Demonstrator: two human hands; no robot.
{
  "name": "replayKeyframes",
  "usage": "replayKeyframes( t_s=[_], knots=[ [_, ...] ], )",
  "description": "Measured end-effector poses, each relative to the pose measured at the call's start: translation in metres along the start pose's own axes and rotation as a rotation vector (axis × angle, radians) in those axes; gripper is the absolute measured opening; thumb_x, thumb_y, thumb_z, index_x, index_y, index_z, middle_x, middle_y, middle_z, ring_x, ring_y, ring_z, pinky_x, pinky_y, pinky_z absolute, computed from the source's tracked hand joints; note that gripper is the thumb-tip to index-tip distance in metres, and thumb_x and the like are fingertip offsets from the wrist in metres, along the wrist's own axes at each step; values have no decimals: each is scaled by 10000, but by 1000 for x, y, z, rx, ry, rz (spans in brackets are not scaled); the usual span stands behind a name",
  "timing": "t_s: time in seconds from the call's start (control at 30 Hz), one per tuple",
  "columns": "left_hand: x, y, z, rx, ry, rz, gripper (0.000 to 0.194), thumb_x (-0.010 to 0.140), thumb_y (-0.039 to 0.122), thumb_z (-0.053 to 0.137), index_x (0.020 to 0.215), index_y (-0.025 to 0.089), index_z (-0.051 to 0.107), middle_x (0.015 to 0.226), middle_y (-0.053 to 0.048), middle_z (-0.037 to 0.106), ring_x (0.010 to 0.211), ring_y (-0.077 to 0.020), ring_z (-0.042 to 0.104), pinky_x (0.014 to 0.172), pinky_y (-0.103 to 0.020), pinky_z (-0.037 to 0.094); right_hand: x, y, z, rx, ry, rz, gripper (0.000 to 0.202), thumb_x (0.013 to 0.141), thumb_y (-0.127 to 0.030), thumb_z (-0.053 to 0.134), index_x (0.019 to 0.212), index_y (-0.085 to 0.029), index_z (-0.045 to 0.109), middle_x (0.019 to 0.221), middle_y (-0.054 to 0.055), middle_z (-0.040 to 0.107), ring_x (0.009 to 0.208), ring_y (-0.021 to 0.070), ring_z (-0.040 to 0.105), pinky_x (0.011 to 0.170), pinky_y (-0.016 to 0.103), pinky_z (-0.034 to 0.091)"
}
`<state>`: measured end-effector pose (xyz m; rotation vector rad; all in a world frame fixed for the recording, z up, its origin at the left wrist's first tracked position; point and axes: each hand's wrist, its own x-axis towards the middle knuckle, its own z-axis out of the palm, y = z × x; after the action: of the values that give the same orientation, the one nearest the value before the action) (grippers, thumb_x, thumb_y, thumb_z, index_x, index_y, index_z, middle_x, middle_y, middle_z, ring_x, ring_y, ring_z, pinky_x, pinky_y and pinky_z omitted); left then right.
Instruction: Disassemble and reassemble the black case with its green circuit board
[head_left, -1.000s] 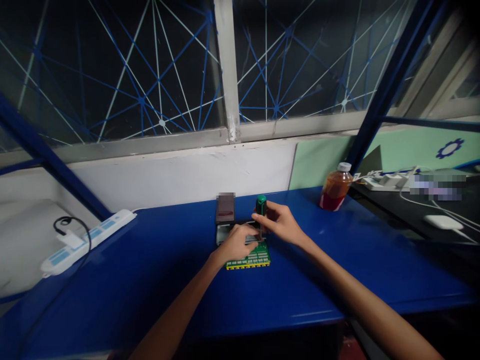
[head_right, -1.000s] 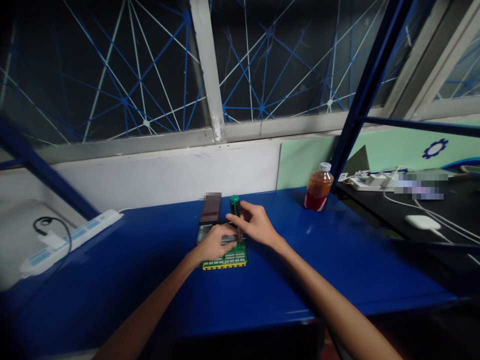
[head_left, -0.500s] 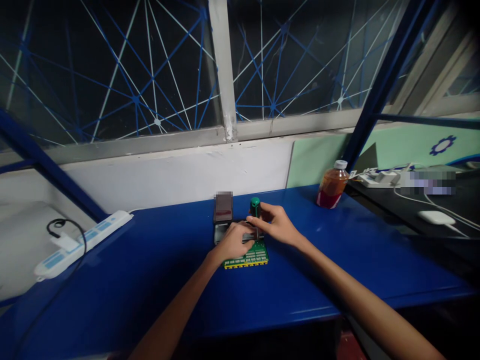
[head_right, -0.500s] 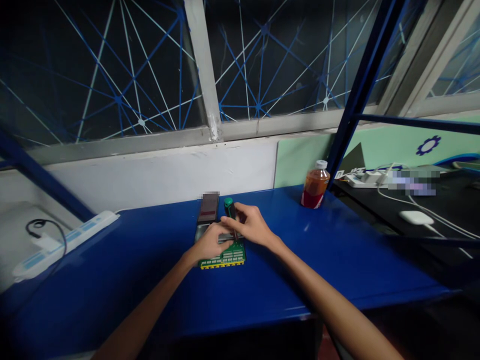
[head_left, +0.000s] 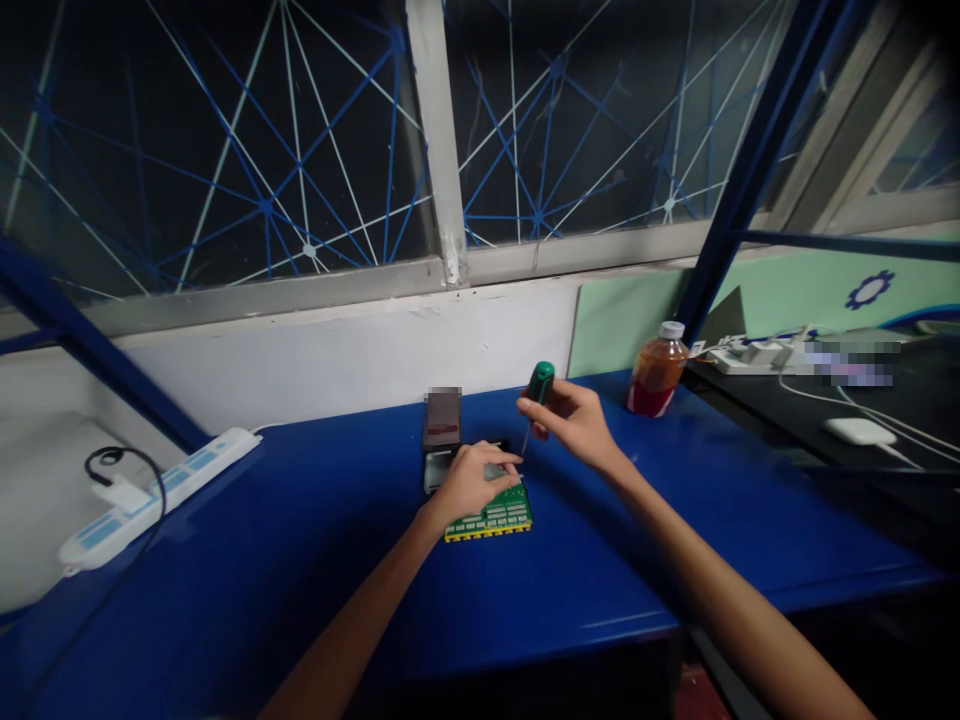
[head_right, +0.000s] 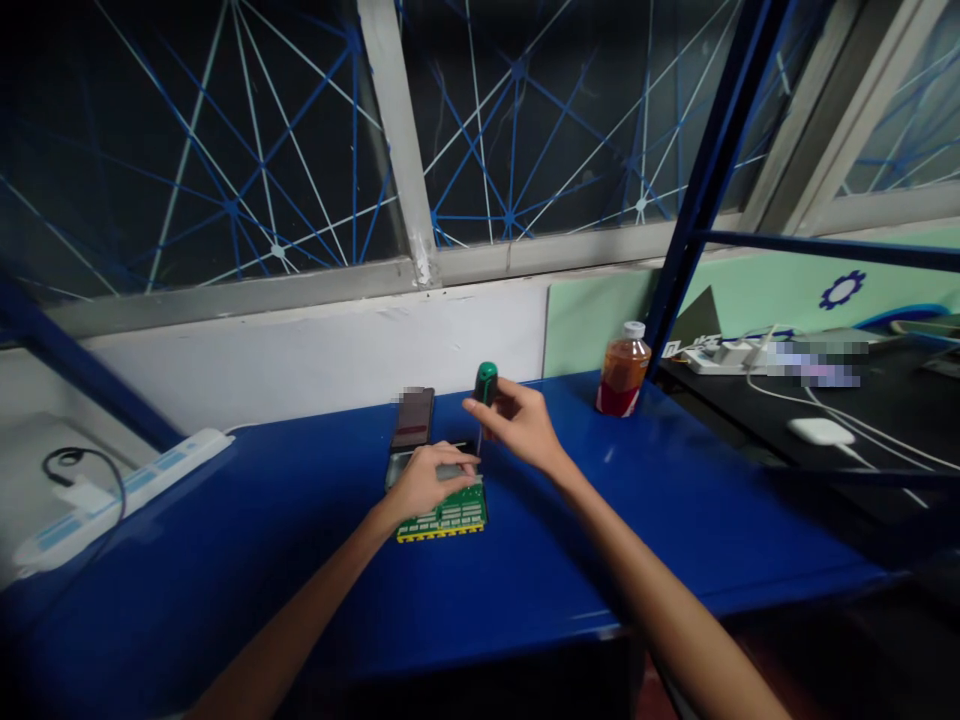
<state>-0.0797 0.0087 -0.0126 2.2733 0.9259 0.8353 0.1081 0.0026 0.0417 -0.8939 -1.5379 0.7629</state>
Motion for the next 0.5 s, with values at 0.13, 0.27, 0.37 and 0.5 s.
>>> replayKeyframes(
  t_s=[0.13, 0.27, 0.37, 0.5],
  knots=[
    [15, 8, 13, -49, -34, 29, 138, 791, 205, 697, 917, 204, 752, 843, -18, 747, 853, -184, 658, 855, -302, 481, 10, -6, -27, 43, 207, -68, 263, 774, -408, 708, 765, -163, 614, 616, 2, 612, 423, 107, 529, 412, 261, 418],
    [38, 15, 32, -18, -27, 44, 164, 784, 244, 714, 939, 207, 753, 849, -20, 749, 839, -189, 669, 816, -293, 490, 15, -7, -44, 53, 322, -97, 275, 769, -414, 710, 738, -160, 610, 633, 7, 618, 398, 102, 524, 392, 262, 409],
    [52, 17, 44, -18, -53, 26, 204, 781, 254, 718, 977, 201, 744, 854, -15, 754, 814, -186, 682, 813, -295, 499, 16, -5, -50, 30, 355, -99, 295, 767, -439, 708, 742, -163, 608, 632, 8, 615, 391, 101, 514, 386, 265, 414],
    [55, 16, 43, 34, -28, 15, 221, 773, 224, 719, 993, 216, 736, 937, -13, 750, 889, -200, 674, 850, -323, 496, 15, -3, -52, 20, 348, -100, 288, 776, -439, 703, 752, -167, 610, 649, 13, 616, 405, 101, 517, 387, 266, 418]
  ],
)
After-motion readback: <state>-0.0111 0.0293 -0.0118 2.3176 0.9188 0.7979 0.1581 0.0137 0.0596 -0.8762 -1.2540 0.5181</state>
